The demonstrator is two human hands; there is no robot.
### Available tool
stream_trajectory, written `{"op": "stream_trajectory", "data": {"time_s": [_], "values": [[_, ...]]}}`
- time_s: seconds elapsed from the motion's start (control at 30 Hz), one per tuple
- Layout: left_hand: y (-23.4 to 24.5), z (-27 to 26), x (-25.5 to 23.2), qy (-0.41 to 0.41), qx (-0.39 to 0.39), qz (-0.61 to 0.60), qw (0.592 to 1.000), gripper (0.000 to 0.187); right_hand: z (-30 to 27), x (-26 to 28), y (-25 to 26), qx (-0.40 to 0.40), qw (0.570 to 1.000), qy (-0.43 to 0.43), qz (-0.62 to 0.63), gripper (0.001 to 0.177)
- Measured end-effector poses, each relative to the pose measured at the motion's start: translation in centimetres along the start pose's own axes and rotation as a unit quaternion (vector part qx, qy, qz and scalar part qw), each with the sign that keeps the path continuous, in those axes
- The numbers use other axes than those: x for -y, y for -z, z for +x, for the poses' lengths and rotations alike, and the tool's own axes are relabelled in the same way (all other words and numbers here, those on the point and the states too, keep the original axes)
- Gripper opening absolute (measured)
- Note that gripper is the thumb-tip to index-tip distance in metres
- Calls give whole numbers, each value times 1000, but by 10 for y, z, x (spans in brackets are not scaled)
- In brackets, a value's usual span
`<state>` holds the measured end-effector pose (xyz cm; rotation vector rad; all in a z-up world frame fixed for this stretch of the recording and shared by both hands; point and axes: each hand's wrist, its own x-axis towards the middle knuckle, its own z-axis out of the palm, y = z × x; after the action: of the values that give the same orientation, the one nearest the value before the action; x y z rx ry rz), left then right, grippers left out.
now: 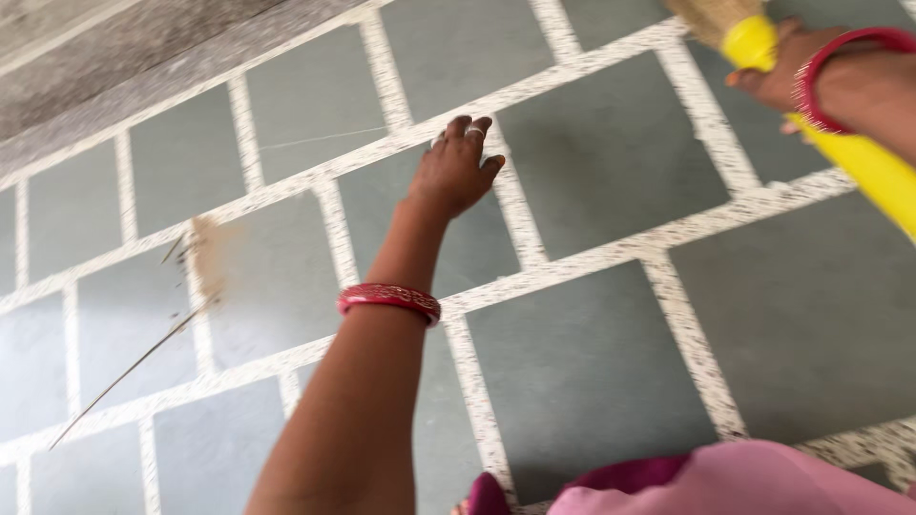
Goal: The person sweeps debris across a tiled floor using a broom with a yellow handle, using their other hand to gather material or point at the floor.
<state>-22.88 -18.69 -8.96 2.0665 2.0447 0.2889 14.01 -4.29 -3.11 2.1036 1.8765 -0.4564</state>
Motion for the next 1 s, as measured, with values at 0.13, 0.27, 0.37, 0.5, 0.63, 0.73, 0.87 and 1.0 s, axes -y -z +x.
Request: {"op": "stream_trajectory", "data": {"time_s": [0.13,0.27,0.37,0.5,0.63,0.73,0.87,1.0], "values": [[-5,-26,33,131,-9,-65,989,59,-36,93,-18,5,993,120,0,80],[-9,-50,53,174,-60,-88,979,55,-98,170,-46,57,980,174,74,71],[-4,-66,67,181,-103,-69,976,50,-137,207,-63,48,967,248,20,66],[17,-84,76,164,-264,-27,950,47,-189,229,-80,70,928,364,-17,81],[39,-102,64,185,-326,-49,926,49,-224,227,-76,113,904,404,-84,78],[51,-110,51,174,-312,-37,933,53,-219,205,-66,68,898,421,-109,84],[59,-103,37,142,-233,37,961,61,-174,147,-48,7,947,311,-75,91],[56,-99,29,109,-187,64,974,65,-117,84,-49,-6,988,137,71,84]]}}
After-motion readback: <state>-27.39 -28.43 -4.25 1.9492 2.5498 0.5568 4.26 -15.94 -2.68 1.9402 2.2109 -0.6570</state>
